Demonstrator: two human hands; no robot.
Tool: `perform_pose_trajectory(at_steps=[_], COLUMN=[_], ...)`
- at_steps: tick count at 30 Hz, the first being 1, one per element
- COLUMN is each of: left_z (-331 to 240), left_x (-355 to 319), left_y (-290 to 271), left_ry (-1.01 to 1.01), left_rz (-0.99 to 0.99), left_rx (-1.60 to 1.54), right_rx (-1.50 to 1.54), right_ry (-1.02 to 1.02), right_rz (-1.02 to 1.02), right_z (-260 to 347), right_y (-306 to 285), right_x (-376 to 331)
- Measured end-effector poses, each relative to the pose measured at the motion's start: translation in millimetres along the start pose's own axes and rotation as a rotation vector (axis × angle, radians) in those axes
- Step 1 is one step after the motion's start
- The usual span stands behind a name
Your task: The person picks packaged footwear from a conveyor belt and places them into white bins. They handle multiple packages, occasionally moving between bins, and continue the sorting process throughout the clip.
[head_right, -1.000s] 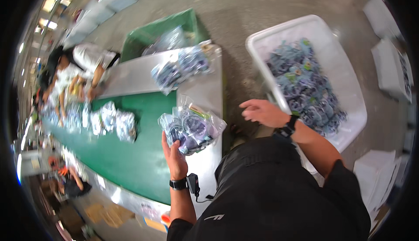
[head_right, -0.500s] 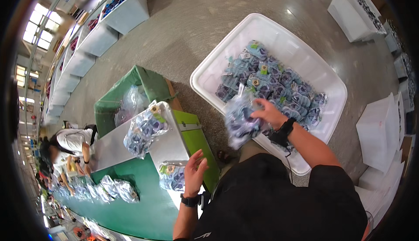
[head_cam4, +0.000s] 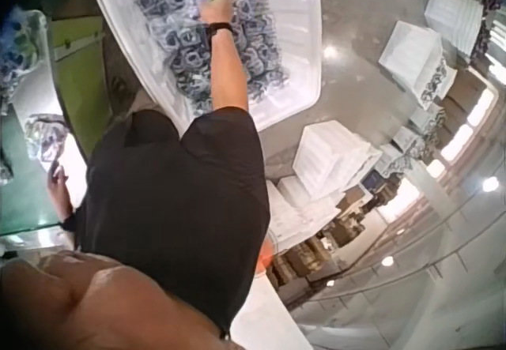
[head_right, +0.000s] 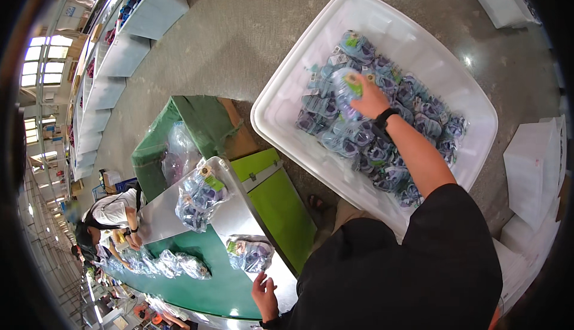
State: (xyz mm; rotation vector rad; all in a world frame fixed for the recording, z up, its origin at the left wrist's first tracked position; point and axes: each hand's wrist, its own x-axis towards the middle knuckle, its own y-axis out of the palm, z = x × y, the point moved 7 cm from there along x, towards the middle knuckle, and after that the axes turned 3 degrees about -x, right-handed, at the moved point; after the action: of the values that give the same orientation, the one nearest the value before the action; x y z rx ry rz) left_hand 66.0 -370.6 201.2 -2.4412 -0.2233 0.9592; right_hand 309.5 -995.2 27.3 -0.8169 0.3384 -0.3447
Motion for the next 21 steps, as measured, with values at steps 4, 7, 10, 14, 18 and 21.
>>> perform_pose_trajectory(at_steps=[4,7,10,14,18,21], left_z=[16,38,65,81,81,82], left_x=[-26,-39,-52,-56,-51,-40], left_y=[8,17,21,24,23,20], left_ry=[-0.031,-0.044,-0.130,-0.257,-0.299,-0.218], left_rz=[0.038,0.098,0.125,0.163,0.200,0.230], left_rx=[0.161,0.150,0.149,0.087,0.048,0.135], right_rx=[0.016,-0.102,-0.195,-0.209,-0.422,-0.490], right_ry=[0.035,0.201,0.094,0.010,0.072,0.156], right_rz=[0.199,0.357,0.565,0.692,0.746,0.812], right_z=[0,-21,-30,-27,-25,-38], right_y=[102,167,212,255,299,317], right_x=[22,29,17,-1,-18,-18])
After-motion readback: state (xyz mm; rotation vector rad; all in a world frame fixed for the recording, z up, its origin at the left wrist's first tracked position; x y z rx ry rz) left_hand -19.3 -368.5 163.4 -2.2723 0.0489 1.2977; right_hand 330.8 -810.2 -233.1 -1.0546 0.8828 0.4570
